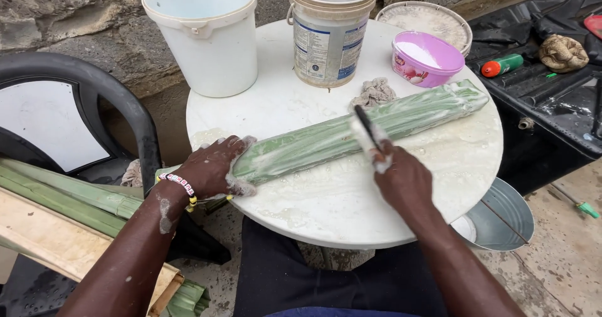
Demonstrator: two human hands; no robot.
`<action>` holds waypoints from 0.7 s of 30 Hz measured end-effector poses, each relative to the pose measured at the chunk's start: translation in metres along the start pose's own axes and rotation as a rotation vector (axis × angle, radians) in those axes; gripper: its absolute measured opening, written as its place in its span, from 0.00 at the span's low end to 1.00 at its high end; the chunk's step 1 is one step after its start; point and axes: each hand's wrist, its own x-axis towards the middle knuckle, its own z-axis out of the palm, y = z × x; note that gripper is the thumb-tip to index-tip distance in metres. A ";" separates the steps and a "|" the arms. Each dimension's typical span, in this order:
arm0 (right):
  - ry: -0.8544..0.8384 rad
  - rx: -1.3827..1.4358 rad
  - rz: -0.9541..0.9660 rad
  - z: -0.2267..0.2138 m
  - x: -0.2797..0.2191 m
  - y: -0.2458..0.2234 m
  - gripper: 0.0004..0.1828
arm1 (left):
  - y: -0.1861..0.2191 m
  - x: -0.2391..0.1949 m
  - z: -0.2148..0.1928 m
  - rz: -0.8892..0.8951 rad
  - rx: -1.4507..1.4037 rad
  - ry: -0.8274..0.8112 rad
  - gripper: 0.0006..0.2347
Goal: The person cleans a square green PVC pipe by rubbing it with a soapy cloth, scrubbing the edges with a brush, and then pouring water from a bucket over it to rinse.
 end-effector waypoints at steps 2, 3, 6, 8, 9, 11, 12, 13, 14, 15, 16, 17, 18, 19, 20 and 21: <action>-0.007 -0.185 0.352 -0.029 0.014 0.069 0.33 | 0.014 -0.008 -0.012 0.011 -0.025 -0.027 0.47; -0.002 -0.194 0.357 -0.042 0.012 0.097 0.33 | 0.018 -0.008 -0.015 0.022 -0.029 -0.024 0.47; 0.086 -0.214 0.363 -0.063 0.006 0.137 0.31 | 0.024 -0.009 -0.023 0.024 -0.022 -0.014 0.46; 0.023 -0.300 0.423 -0.060 -0.002 0.111 0.33 | 0.030 -0.004 -0.027 0.049 -0.044 -0.005 0.46; 0.022 -0.301 0.430 -0.056 -0.014 0.083 0.33 | 0.038 -0.010 -0.032 0.054 -0.042 -0.009 0.46; -0.241 0.095 0.293 -0.050 -0.030 0.026 0.33 | 0.054 -0.018 -0.049 0.011 -0.051 -0.028 0.44; -0.237 0.099 0.295 -0.060 -0.033 0.006 0.33 | 0.053 -0.020 -0.045 0.012 -0.046 -0.027 0.44; -0.336 0.231 0.161 -0.071 -0.036 -0.013 0.29 | 0.052 -0.021 -0.042 0.013 -0.023 -0.004 0.44; -0.424 0.366 0.019 -0.080 -0.035 -0.033 0.25 | 0.049 -0.022 -0.040 0.011 0.004 0.024 0.45; -0.414 0.373 0.014 -0.072 -0.029 -0.025 0.25 | 0.047 -0.025 -0.045 0.009 0.015 0.030 0.45; -0.410 0.316 -0.004 -0.064 -0.029 -0.016 0.24 | 0.049 -0.030 -0.046 0.002 0.145 0.105 0.43; -0.406 0.259 -0.021 -0.057 -0.030 -0.008 0.23 | 0.050 -0.035 -0.046 -0.003 0.275 0.181 0.42; -0.416 0.258 -0.011 -0.050 -0.030 -0.002 0.23 | 0.051 -0.045 -0.050 0.003 0.270 0.169 0.42; -0.380 0.163 -0.006 -0.045 -0.030 0.003 0.23 | 0.052 -0.055 -0.055 -0.019 0.383 0.240 0.33; -0.321 0.060 -0.010 -0.043 -0.019 0.009 0.24 | 0.053 -0.059 -0.067 -0.041 0.499 0.338 0.25; -0.308 0.051 -0.010 -0.031 -0.016 0.028 0.24 | 0.050 -0.060 -0.060 -0.036 0.497 0.353 0.25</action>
